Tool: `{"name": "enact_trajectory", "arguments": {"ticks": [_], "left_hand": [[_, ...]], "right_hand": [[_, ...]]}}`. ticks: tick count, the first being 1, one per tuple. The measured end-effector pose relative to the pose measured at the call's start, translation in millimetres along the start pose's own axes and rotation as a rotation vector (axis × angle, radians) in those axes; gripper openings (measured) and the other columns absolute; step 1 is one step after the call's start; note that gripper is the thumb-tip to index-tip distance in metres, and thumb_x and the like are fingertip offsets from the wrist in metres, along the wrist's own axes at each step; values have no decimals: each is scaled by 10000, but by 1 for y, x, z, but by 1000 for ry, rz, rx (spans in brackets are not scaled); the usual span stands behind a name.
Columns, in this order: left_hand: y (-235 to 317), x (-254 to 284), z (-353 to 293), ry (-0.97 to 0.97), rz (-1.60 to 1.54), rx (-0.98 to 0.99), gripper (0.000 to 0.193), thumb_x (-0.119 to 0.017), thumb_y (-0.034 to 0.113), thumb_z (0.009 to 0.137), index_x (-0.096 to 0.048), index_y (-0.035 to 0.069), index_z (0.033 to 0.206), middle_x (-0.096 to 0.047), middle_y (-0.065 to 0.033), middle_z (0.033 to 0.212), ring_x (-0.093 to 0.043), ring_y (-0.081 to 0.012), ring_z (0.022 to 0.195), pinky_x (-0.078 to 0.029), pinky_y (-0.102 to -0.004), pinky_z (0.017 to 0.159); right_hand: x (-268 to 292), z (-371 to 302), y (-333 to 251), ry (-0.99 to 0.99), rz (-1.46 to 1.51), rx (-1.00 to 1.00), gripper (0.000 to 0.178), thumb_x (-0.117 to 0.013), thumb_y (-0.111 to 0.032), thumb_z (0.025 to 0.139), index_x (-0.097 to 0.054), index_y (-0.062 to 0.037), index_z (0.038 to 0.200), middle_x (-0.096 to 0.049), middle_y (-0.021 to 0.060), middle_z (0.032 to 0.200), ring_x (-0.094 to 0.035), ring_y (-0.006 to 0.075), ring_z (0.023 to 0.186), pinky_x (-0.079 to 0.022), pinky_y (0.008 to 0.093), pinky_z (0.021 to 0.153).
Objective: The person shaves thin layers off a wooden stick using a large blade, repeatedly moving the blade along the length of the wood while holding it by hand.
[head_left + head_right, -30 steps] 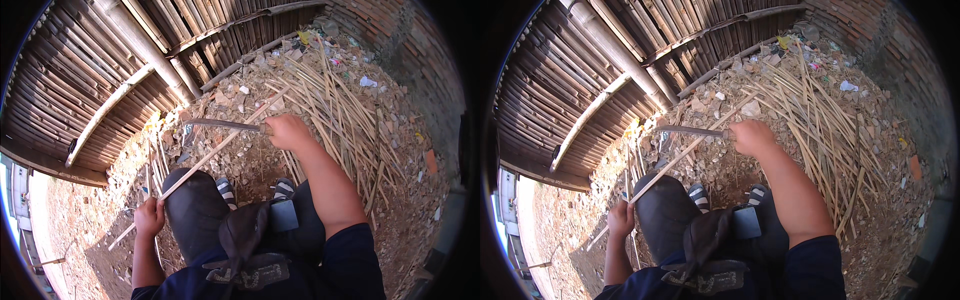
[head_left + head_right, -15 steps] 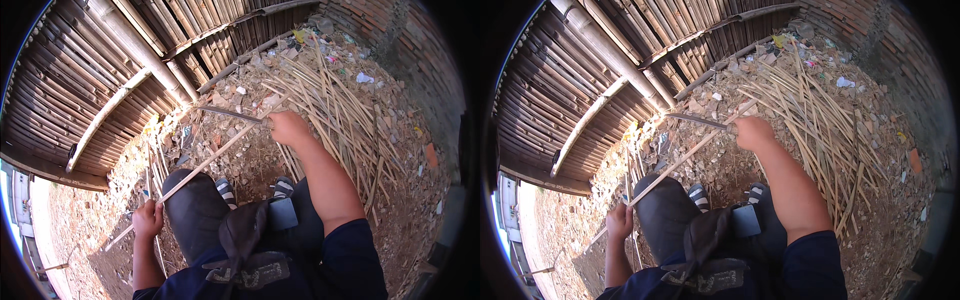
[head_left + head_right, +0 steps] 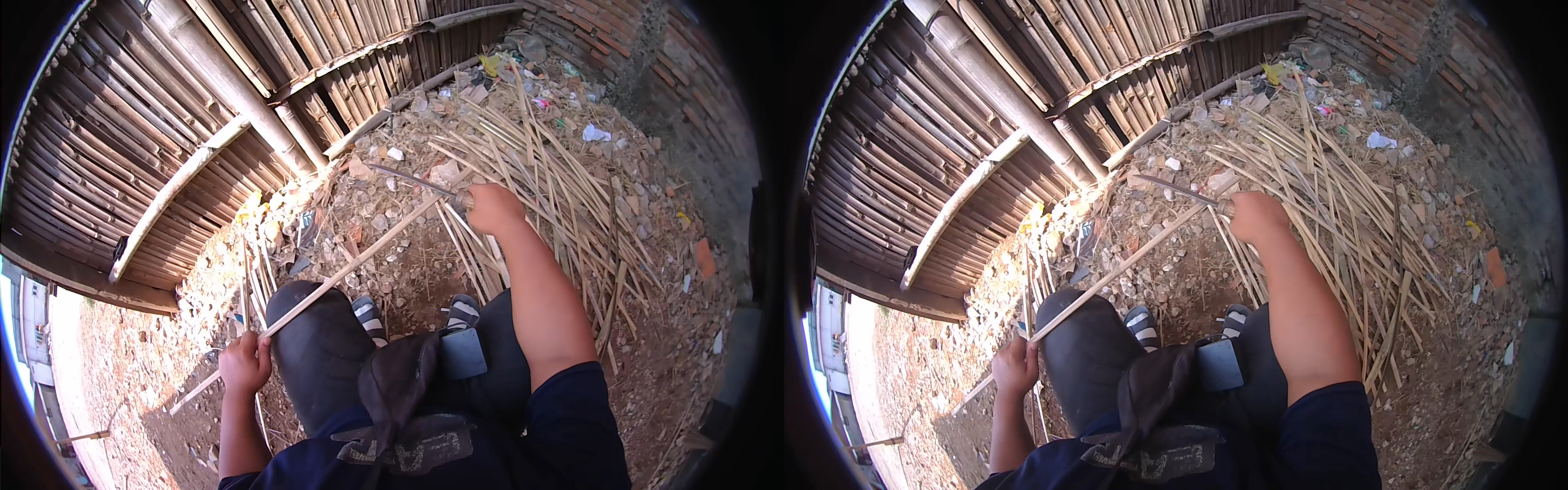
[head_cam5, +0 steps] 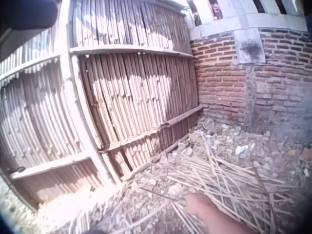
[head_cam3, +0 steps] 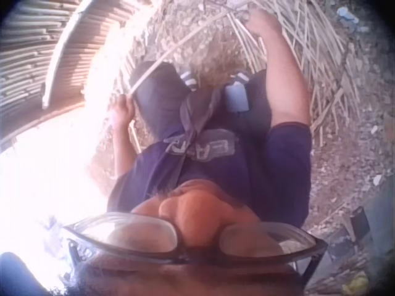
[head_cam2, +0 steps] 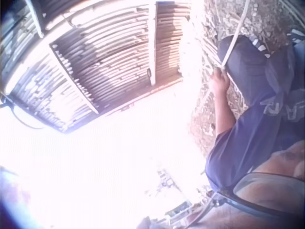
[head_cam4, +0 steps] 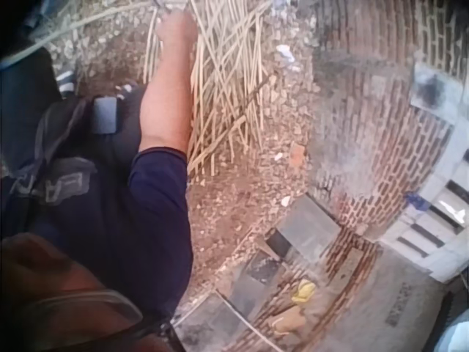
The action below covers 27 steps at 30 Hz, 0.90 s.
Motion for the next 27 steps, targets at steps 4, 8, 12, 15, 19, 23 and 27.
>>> {"name": "enact_trajectory", "arguments": {"ticks": [4,8,12,15,19,23,27], "left_hand": [[-1,-7,-1,-20,-38,3,338,-594,335,995,-531,76,788,-612,-177,646,-625,-420,585,-482,-523,540],[-2,-10,-6,6,-63,18,336,-587,322,1000,-524,66,792,-607,-184,654,-618,-432,594,-471,-529,543],[-9,-19,-10,1,-114,39,341,-598,321,995,-519,66,782,-606,-181,656,-615,-433,592,-469,-531,544],[-7,-19,-9,15,-66,30,341,-605,319,991,-517,71,774,-604,-178,654,-613,-427,587,-463,-529,537],[-2,-12,0,5,-94,-3,341,-598,322,994,-518,74,774,-598,-175,648,-607,-426,580,-458,-530,535],[-2,-14,-6,-1,-97,14,332,-588,308,999,-520,69,779,-597,-184,653,-606,-434,596,-455,-534,547],[-3,-19,-10,1,-122,29,328,-580,297,1005,-527,55,791,-595,-204,671,-606,-452,626,-450,-543,561]], "right_hand": [[-6,-6,-25,26,0,214,383,-645,-91,808,-717,-160,1178,-731,154,1103,-695,362,1063,-560,497,907],[-6,-22,-62,-3,-11,464,391,-690,-141,750,-721,-164,1138,-722,183,1014,-693,400,981,-552,523,850],[8,-21,-52,-84,-41,453,364,-646,-76,782,-721,-132,1134,-734,175,1074,-701,371,1036,-558,500,899],[11,6,6,145,189,-36,338,-631,-79,802,-721,-101,1127,-734,181,1112,-702,375,1039,-555,495,914],[11,4,10,155,52,-29,351,-616,-102,824,-718,-98,1159,-735,180,1128,-702,374,1060,-554,490,929],[7,-8,-23,64,110,115,385,-664,-122,801,-720,-138,1182,-734,180,1085,-698,383,1042,-555,494,908],[-1,-24,-58,43,27,444,397,-712,-143,758,-725,-153,1155,-725,182,996,-694,391,979,-553,507,861]]}}
Point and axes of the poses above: each hand's wrist, its own z-axis towards the middle knuckle, its own x-axis out of the back of the hand, y = z × x, the point moved 4 cm from there along z, towards the middle knuckle
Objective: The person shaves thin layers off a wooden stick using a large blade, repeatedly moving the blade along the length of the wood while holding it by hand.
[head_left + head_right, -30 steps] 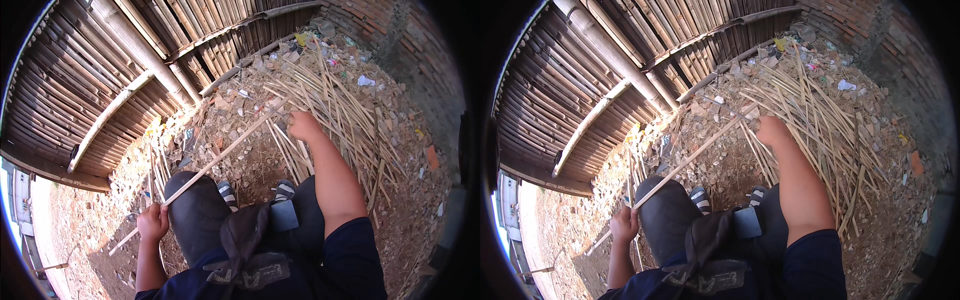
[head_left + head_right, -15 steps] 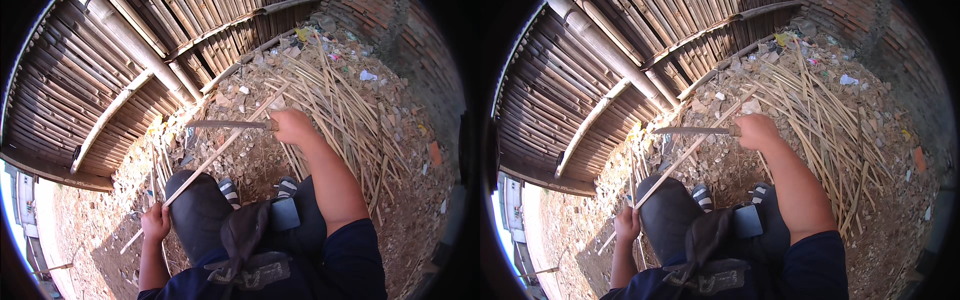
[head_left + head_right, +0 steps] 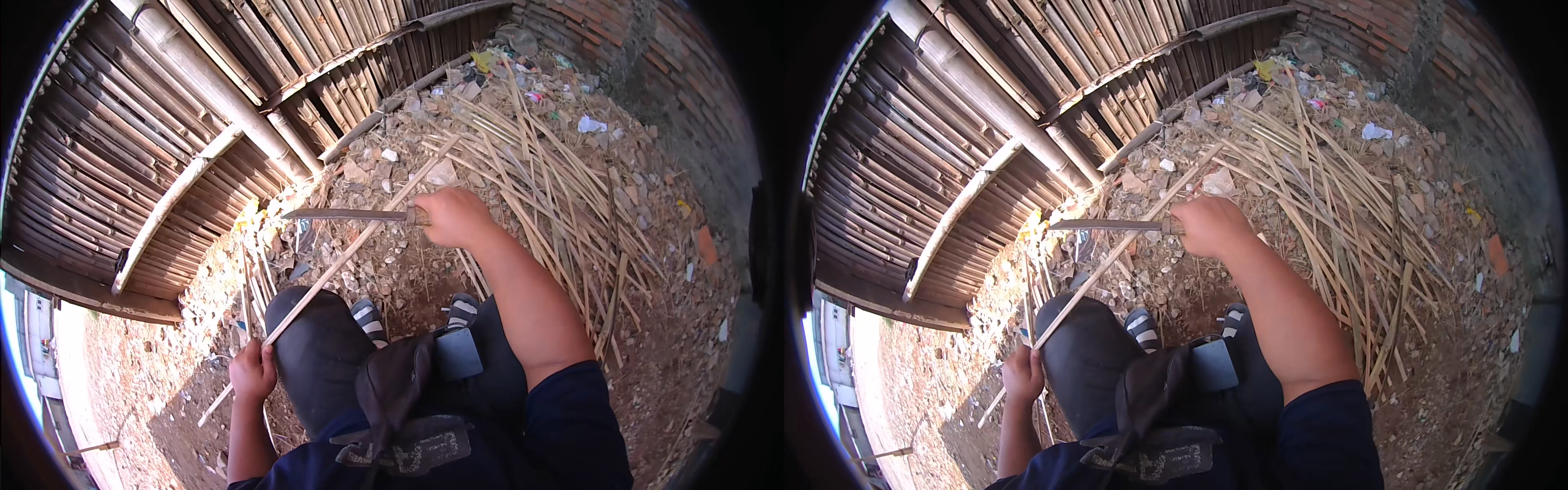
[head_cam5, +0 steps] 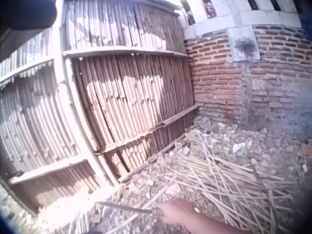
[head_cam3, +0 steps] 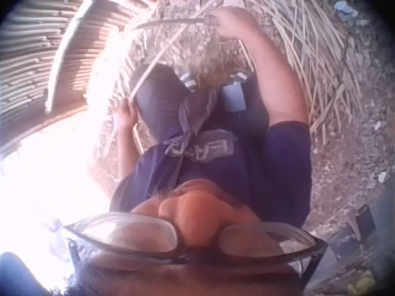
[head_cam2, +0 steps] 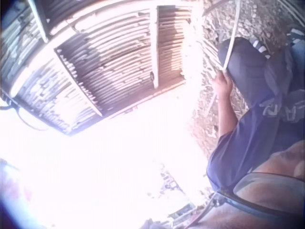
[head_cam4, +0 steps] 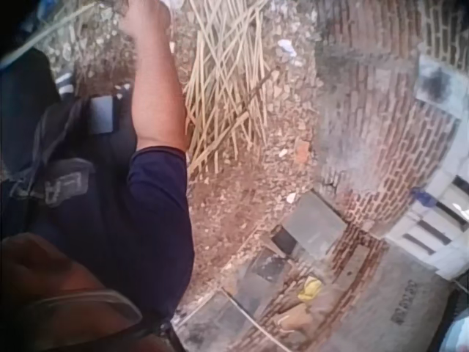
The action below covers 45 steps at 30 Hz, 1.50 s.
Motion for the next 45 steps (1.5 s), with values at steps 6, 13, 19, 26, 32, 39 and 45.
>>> {"name": "enact_trajectory", "arguments": {"ticks": [6,13,19,26,32,39,45], "left_hand": [[-2,-3,-1,25,-42,15,348,-576,315,1010,-529,53,786,-599,-202,672,-610,-450,618,-454,-542,559],[7,5,9,1,48,-16,353,-585,304,1006,-516,58,762,-595,-191,647,-609,-437,596,-459,-540,553],[12,-1,5,24,-9,-4,344,-573,293,1013,-516,52,774,-588,-204,648,-605,-451,610,-455,-551,567],[1,-3,-2,27,-23,6,335,-577,289,1010,-525,50,780,-593,-206,659,-598,-454,600,-451,-546,556],[12,1,6,24,17,-9,331,-581,290,1007,-530,51,783,-596,-204,657,-609,-446,604,-457,-540,551],[11,-9,-1,37,-26,44,322,-580,284,1007,-535,45,796,-595,-220,663,-606,-463,625,-450,-557,568],[4,-12,-2,34,-33,29,315,-585,278,1004,-539,43,800,-597,-218,662,-611,-460,628,-459,-552,569]], "right_hand": [[3,5,54,-15,26,-185,303,-689,-115,763,-719,-116,1065,-729,178,965,-704,389,964,-556,505,853],[10,1,73,120,43,-419,414,-669,-126,800,-698,-107,1212,-729,192,1107,-699,382,1041,-563,494,902],[7,4,19,73,68,-162,382,-682,-133,789,-705,-153,1170,-730,186,1067,-699,391,1030,-565,514,883],[9,6,62,115,40,-250,311,-678,-113,798,-702,-106,1108,-730,180,1044,-697,397,1017,-560,514,888],[15,1,85,209,59,-488,352,-666,-143,820,-700,-111,1169,-719,196,1117,-679,391,1082,-547,513,908],[15,3,23,162,145,-190,286,-674,-129,791,-687,-94,1075,-727,188,1047,-685,404,1026,-550,514,885],[12,3,28,-2,31,20,435,-687,-104,767,-705,-124,1202,-728,186,1020,-694,398,996,-557,509,872]]}}
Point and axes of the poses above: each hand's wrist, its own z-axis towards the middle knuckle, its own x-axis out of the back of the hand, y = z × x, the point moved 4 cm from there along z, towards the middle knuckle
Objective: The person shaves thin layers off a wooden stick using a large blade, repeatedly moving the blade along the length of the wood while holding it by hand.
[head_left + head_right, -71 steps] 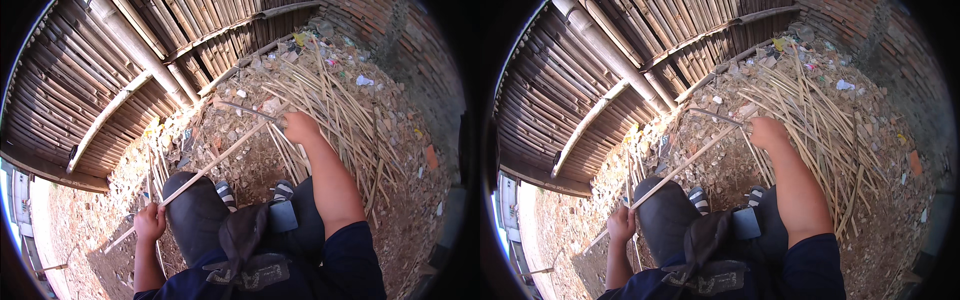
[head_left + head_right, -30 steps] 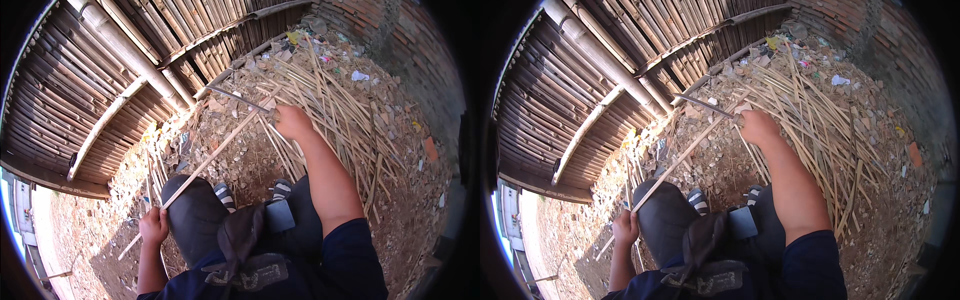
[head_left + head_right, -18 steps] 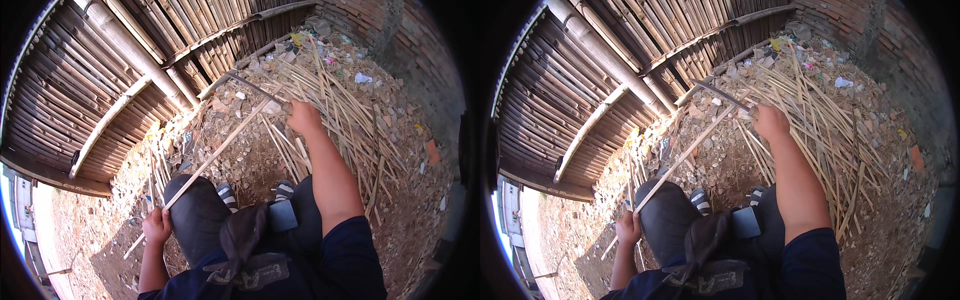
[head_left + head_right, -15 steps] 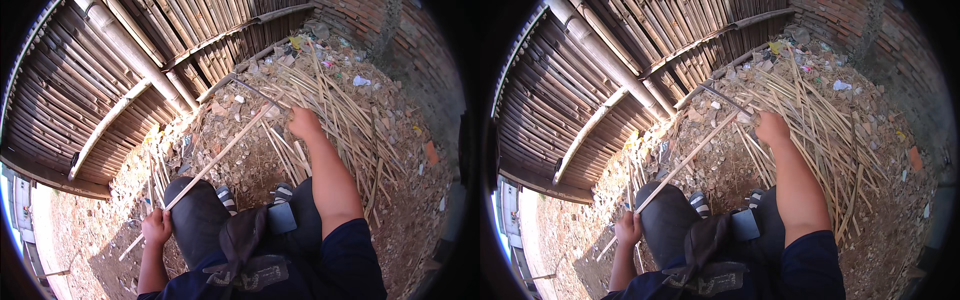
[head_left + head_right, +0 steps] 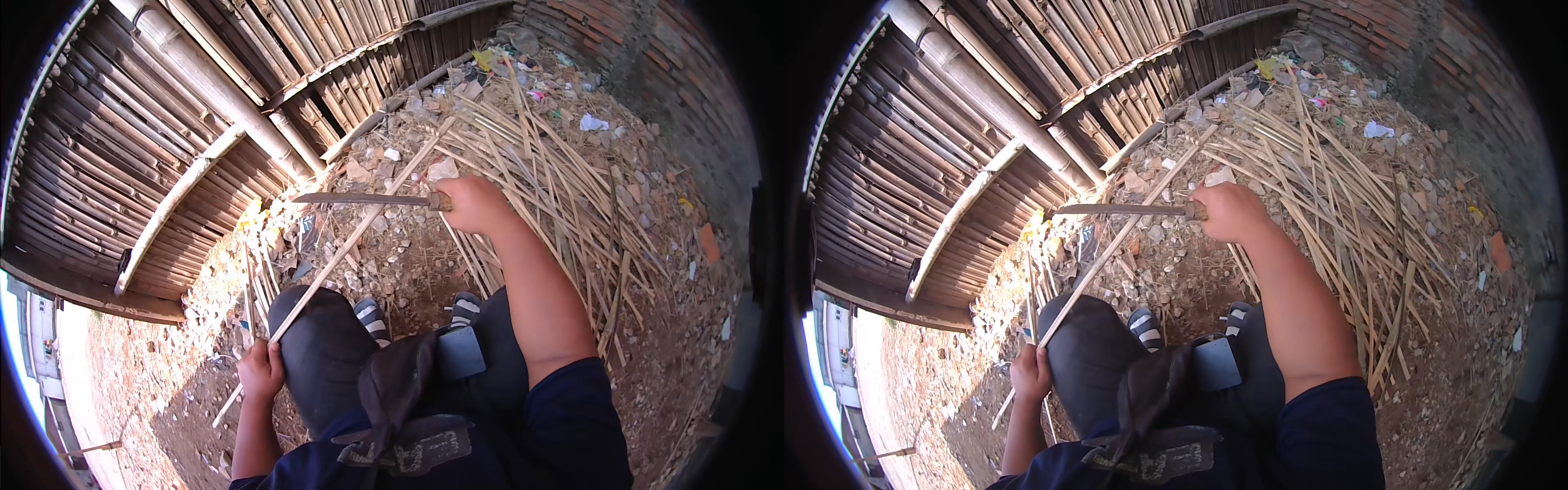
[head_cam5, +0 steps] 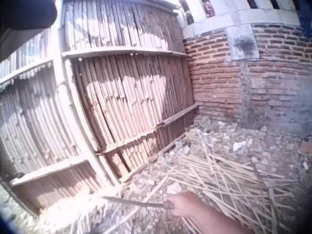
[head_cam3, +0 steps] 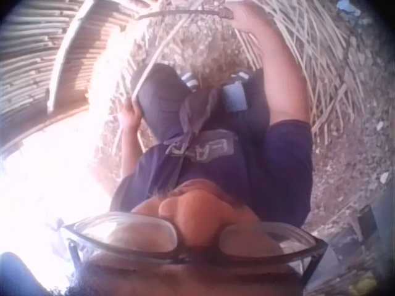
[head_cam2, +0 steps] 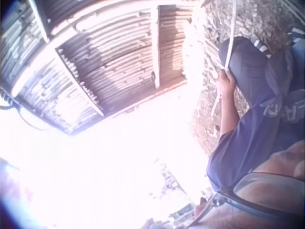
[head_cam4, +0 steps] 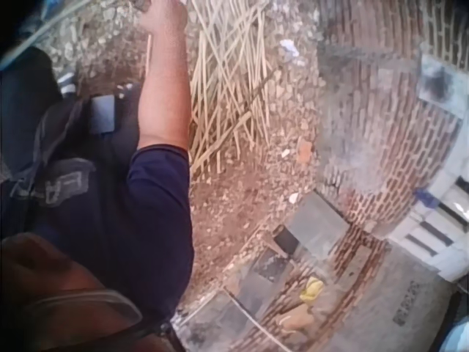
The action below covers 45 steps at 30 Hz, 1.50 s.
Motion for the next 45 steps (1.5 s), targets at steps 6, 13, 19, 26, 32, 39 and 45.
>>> {"name": "enact_trajectory", "arguments": {"ticks": [6,13,19,26,32,39,45], "left_hand": [[20,9,14,33,28,-49,345,-600,289,1002,-508,60,760,-587,-187,627,-607,-433,581,-462,-532,538],[18,5,9,31,17,-38,347,-594,285,1006,-509,55,761,-588,-192,632,-604,-439,579,-453,-536,531],[20,7,10,39,12,-23,339,-594,280,1003,-513,53,764,-597,-200,653,-605,-446,594,-451,-541,541],[20,5,14,48,29,-67,330,-601,274,995,-515,60,759,-593,-200,650,-607,-444,593,-457,-542,538],[21,4,19,45,7,-103,339,-593,286,1001,-518,63,757,-595,-206,649,-607,-446,583,-459,-542,536],[14,12,14,-6,17,-47,336,-585,281,1007,-528,56,765,-594,-203,646,-607,-442,585,-460,-527,542],[6,23,7,-3,54,-75,328,-587,301,1004,-542,63,782,-595,-187,646,-613,-426,588,-458,-522,536]], "right_hand": [[14,-12,64,313,77,-554,433,-646,-99,796,-695,-107,1226,-732,206,1099,-695,404,1033,-558,498,915],[14,0,15,64,100,-315,450,-663,-124,798,-692,-144,1247,-722,178,1148,-675,388,1092,-548,493,933],[1,1,-17,-14,7,-47,331,-697,-113,761,-701,-138,1092,-722,175,989,-694,394,984,-554,508,854],[20,-8,59,262,42,-483,355,-697,-118,785,-700,-114,1140,-734,170,1072,-698,385,1020,-559,504,888],[17,-12,40,235,13,-338,372,-666,-102,803,-692,-122,1174,-731,178,1073,-698,388,1027,-559,505,908],[-9,3,-7,-38,-46,-48,264,-678,-108,794,-681,-96,1058,-730,166,1007,-699,388,1011,-560,505,881],[-12,-7,80,240,195,-468,361,-682,-113,779,-698,-89,1139,-732,190,1075,-696,393,1036,-556,503,906]]}}
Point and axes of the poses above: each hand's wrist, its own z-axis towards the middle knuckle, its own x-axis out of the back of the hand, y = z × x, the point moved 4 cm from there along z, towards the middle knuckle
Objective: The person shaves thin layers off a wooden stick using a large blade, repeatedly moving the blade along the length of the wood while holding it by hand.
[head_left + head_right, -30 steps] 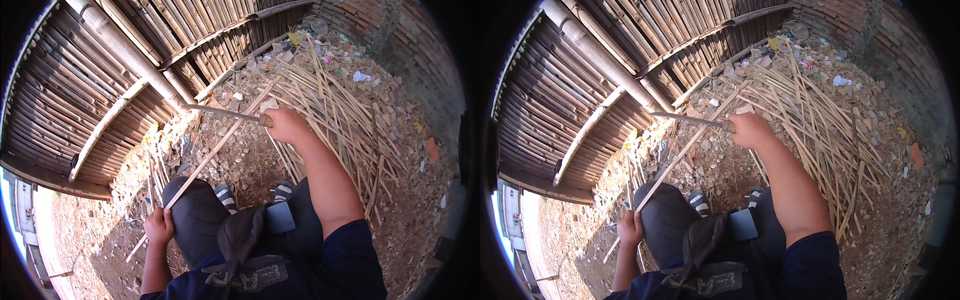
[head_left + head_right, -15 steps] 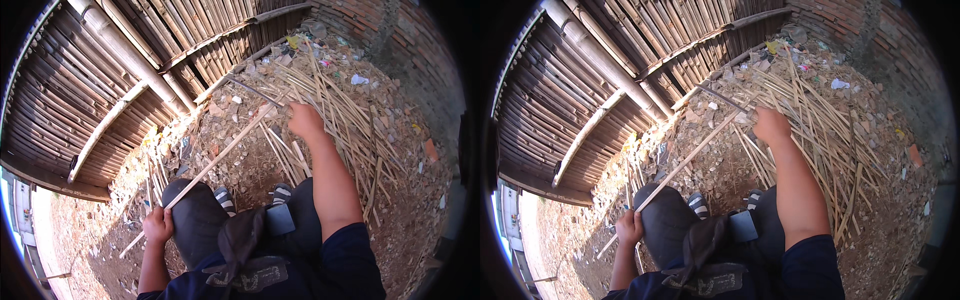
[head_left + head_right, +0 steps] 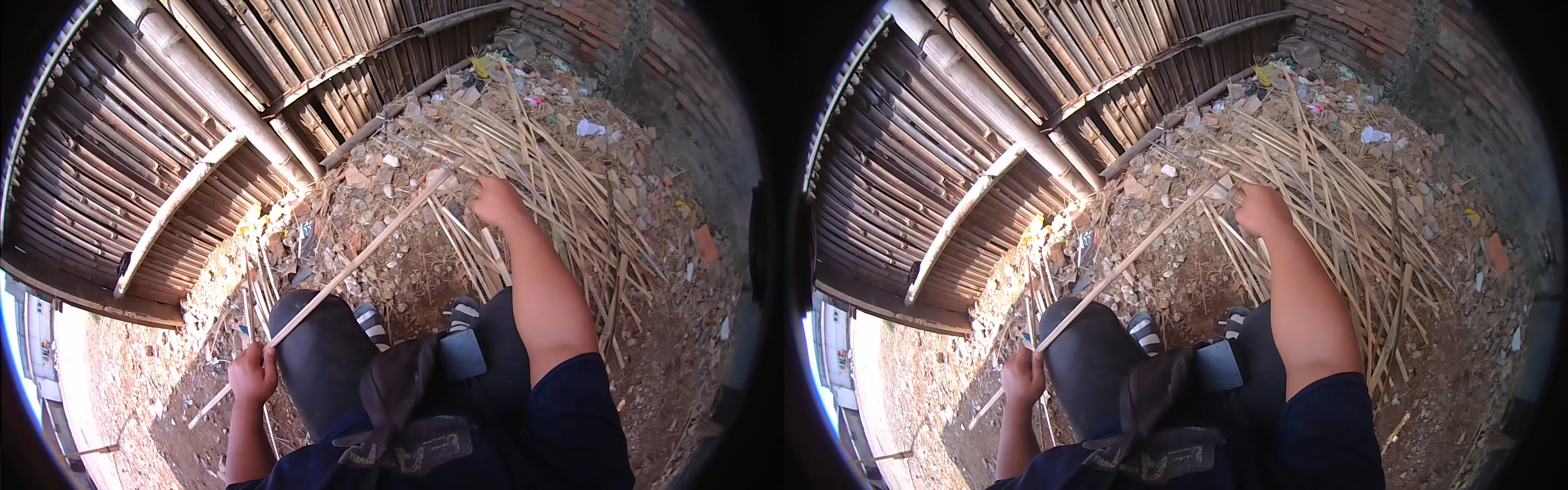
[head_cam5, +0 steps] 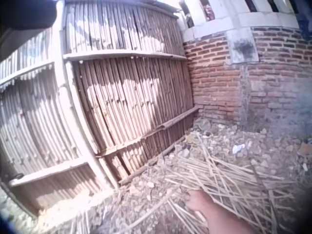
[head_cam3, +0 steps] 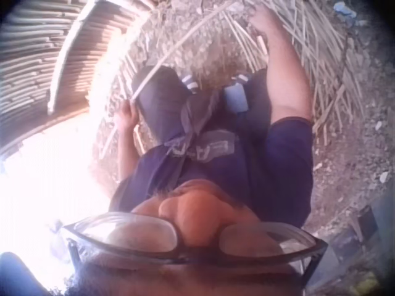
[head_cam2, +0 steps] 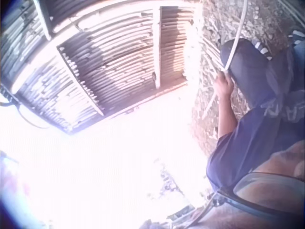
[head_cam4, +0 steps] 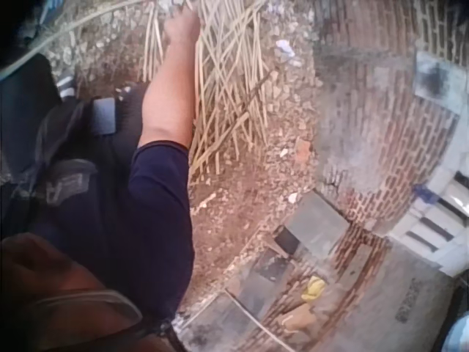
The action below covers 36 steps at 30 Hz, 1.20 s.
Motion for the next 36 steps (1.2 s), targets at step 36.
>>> {"name": "enact_trajectory", "arguments": {"ticks": [36], "left_hand": [[-44,-1,-22,-34,20,55,342,-564,299,1010,-529,63,765,-591,-198,644,-590,-452,581,-446,-547,544]], "right_hand": [[4,-10,-27,-77,-157,11,398,-667,-127,795,-724,-158,1188,-732,161,1073,-696,368,1056,-561,478,906]]}}
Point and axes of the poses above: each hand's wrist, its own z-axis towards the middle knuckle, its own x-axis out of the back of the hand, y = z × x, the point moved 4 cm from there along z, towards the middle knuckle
